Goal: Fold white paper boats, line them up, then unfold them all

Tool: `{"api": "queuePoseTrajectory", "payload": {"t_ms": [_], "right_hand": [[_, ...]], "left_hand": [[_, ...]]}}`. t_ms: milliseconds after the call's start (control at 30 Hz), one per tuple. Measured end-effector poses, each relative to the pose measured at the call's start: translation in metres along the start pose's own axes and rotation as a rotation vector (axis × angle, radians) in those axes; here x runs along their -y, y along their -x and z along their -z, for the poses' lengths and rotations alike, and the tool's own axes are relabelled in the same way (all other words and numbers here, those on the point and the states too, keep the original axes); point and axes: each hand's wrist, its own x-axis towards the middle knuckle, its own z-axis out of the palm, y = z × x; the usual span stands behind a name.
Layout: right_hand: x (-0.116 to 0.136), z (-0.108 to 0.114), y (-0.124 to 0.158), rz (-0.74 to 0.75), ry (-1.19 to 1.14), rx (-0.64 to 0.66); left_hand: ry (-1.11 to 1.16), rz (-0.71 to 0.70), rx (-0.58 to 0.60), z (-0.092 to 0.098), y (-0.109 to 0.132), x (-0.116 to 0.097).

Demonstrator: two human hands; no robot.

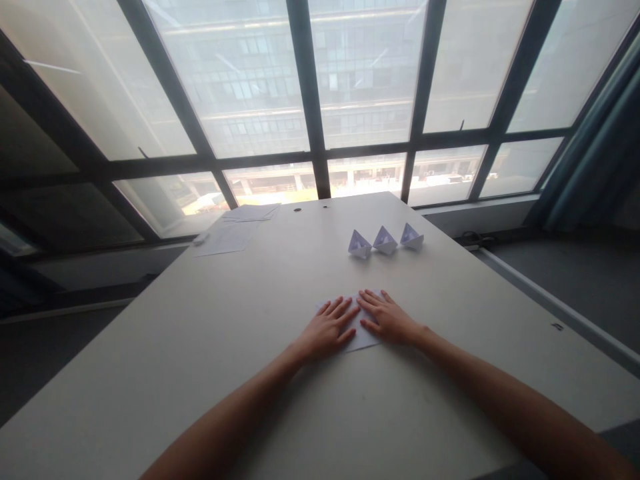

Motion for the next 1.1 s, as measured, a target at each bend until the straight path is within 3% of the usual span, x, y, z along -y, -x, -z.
{"api": "queuePoseTrajectory", "payload": {"t_ms": [400,733,933,1100], "right_hand": [[-0.004,-0.008,-0.004,-0.111,0.041,-0.041],[-0.013,-0.017,-0.007,-0.354,0.095,-0.116],[-0.013,-0.016,-0.007,-0.341,0.086,-0.101],[-0.011,-0.011,-0.006,-0.239,0.076,-0.083]], "left_hand": [[0.007,-0.004,-0.012,-0.002,-0.001,0.002],[0.021,0.011,0.01,-0.001,-0.001,0.001],[0.026,0.019,0.013,0.001,-0.001,0.0],[0.024,0.02,0.021,0.001,-0.001,0.0]]}}
